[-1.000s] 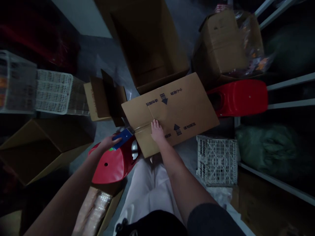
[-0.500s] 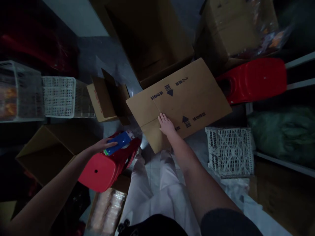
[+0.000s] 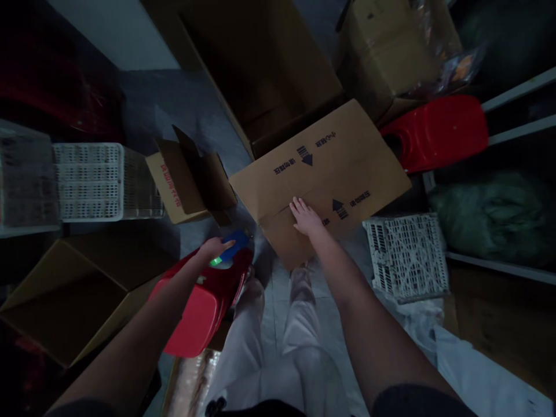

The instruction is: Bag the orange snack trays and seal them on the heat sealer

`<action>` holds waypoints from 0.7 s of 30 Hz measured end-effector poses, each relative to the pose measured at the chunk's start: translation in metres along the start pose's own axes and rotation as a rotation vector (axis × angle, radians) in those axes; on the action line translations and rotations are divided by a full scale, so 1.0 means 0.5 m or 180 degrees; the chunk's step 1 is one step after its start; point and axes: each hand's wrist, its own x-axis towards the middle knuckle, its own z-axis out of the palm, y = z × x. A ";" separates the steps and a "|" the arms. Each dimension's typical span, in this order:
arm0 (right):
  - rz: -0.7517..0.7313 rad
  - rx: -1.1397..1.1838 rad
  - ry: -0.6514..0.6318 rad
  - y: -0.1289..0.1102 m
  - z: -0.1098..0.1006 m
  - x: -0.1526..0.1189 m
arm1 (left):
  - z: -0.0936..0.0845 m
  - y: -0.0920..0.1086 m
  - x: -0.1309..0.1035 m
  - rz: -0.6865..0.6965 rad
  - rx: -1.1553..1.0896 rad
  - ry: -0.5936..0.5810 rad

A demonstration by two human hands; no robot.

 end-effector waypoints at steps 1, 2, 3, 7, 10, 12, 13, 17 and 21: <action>0.0018 -0.0014 -0.0013 -0.002 -0.002 -0.001 | 0.001 0.024 0.004 -0.0022 0.0102 0.0060; 0.0033 -0.0028 -0.0020 -0.005 -0.004 -0.003 | 0.002 0.048 0.006 -0.0044 0.0186 0.0115; 0.0049 -0.0037 -0.0024 -0.008 -0.006 -0.004 | 0.003 0.073 0.007 -0.0057 0.0252 0.0169; 0.0134 -0.0047 -0.0096 -0.026 -0.010 -0.010 | 0.020 0.163 -0.001 -0.0039 0.0381 0.0421; 0.0230 -0.0060 -0.0095 -0.034 -0.008 -0.012 | 0.048 0.210 0.000 0.0002 0.0353 0.0562; 0.0244 -0.0048 -0.0036 -0.031 -0.009 -0.010 | 0.072 0.227 0.013 0.0023 0.0276 0.0574; 0.0228 -0.0034 -0.0025 -0.027 -0.011 -0.009 | 0.083 0.230 0.022 0.0024 0.0219 0.0559; 0.0276 0.0003 0.0090 -0.042 -0.028 -0.011 | 0.128 0.198 0.050 -0.0213 -0.0133 0.0427; -0.0175 0.1540 0.0617 -0.174 -0.006 -0.024 | 0.171 0.107 -0.010 -0.0561 -0.0547 0.0353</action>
